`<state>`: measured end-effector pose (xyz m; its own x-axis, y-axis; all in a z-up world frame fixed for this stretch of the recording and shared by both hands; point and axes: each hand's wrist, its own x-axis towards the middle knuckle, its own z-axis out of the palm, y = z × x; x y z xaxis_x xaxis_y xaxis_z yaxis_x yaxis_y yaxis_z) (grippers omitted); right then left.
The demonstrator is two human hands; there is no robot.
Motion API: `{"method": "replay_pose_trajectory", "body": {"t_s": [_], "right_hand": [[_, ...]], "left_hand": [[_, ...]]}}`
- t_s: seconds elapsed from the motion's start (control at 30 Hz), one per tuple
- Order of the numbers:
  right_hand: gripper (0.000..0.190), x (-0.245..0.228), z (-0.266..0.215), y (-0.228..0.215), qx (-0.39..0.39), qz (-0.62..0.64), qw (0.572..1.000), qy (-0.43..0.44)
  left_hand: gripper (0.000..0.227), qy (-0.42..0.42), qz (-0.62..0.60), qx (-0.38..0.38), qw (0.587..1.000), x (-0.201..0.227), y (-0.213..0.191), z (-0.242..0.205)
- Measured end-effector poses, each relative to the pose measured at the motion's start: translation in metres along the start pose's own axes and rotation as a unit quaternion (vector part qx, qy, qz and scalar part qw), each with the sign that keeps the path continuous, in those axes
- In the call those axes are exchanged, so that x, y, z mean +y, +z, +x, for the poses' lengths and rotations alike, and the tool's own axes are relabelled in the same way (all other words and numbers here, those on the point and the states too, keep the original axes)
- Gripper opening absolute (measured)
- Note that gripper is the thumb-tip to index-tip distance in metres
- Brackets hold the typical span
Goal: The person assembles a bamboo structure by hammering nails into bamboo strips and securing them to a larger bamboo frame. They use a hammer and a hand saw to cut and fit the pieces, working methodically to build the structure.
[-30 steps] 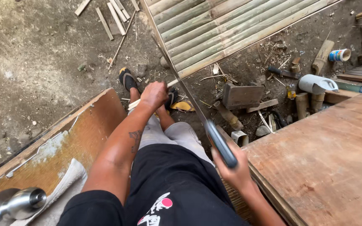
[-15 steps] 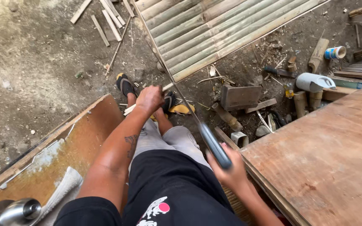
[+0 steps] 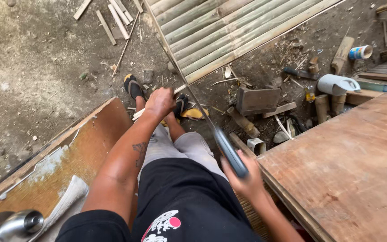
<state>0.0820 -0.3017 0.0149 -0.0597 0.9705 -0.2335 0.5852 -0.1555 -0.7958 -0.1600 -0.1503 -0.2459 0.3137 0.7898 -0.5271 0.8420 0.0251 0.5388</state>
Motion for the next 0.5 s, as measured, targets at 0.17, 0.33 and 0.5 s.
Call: {"method": "replay_pose_trajectory", "body": {"t_s": [0.17,0.33,0.5], "right_hand": [[0.029,-0.008,0.02,0.004,0.003,0.016,1.0,-0.017],[0.014,0.036,0.117,0.081,0.003,0.066,0.997,0.044],[0.019,0.004,0.041,0.015,-0.009,0.078,0.994,0.078]], "left_hand": [[0.024,-0.005,-0.006,0.012,1.0,-0.004,0.007,0.002],[0.025,0.009,-0.004,0.019,1.0,-0.008,0.003,-0.003],[0.033,-0.025,-0.109,0.013,0.994,-0.006,-0.014,-0.014]]}}
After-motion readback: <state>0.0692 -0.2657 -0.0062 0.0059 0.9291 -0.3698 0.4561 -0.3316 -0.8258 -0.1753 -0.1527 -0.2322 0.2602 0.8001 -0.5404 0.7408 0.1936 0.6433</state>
